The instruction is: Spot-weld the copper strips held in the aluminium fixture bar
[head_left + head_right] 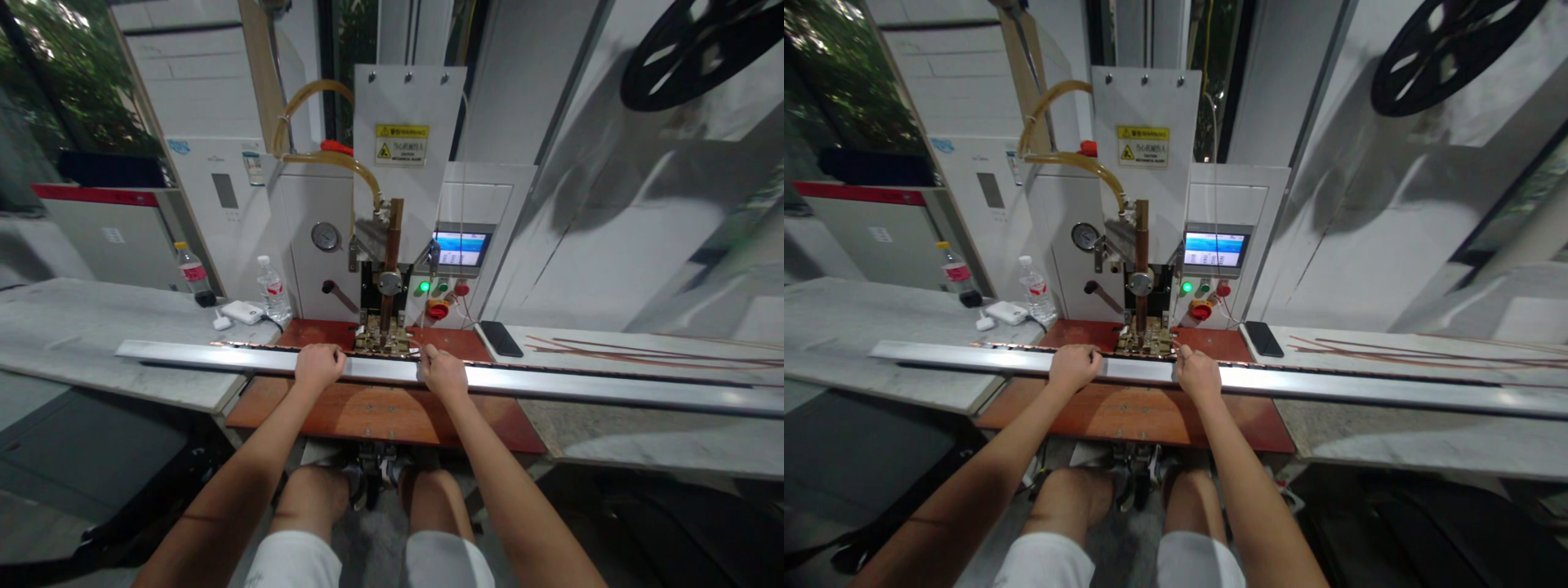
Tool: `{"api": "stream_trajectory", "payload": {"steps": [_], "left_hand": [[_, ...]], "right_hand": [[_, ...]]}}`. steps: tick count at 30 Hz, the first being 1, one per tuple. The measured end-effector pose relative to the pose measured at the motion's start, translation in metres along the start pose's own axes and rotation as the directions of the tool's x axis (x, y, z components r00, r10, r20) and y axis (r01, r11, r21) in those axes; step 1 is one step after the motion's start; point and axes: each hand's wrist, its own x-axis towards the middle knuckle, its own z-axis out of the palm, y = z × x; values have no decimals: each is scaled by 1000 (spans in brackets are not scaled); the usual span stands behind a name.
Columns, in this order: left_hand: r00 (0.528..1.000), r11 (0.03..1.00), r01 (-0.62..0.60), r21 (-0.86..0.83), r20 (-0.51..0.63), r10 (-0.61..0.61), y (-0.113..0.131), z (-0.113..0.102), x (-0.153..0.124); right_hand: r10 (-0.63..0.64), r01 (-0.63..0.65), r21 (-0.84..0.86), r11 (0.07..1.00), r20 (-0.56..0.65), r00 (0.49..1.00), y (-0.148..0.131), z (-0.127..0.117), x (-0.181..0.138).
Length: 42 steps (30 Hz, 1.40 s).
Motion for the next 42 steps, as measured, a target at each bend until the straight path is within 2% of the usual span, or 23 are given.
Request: {"api": "stream_trajectory", "payload": {"steps": [14,21,30,42], "left_hand": [[1000,1000,-3,7,14,3,2,0,2],[999,1000,-28,6,-16,28,2,3,2],[999,1000,12,-20,38,-11,5,1,3],[998,1000,5,2,65,-6,8,1,6]], "right_hand": [[1,-1,-1,1000,-16,1000,3,3,1],[4,-4,0,1000,-9,1000,3,0,1],[7,-7,-13,1000,13,1000,5,-1,2],[9,-8,-30,1000,47,999,7,-3,4]]}}
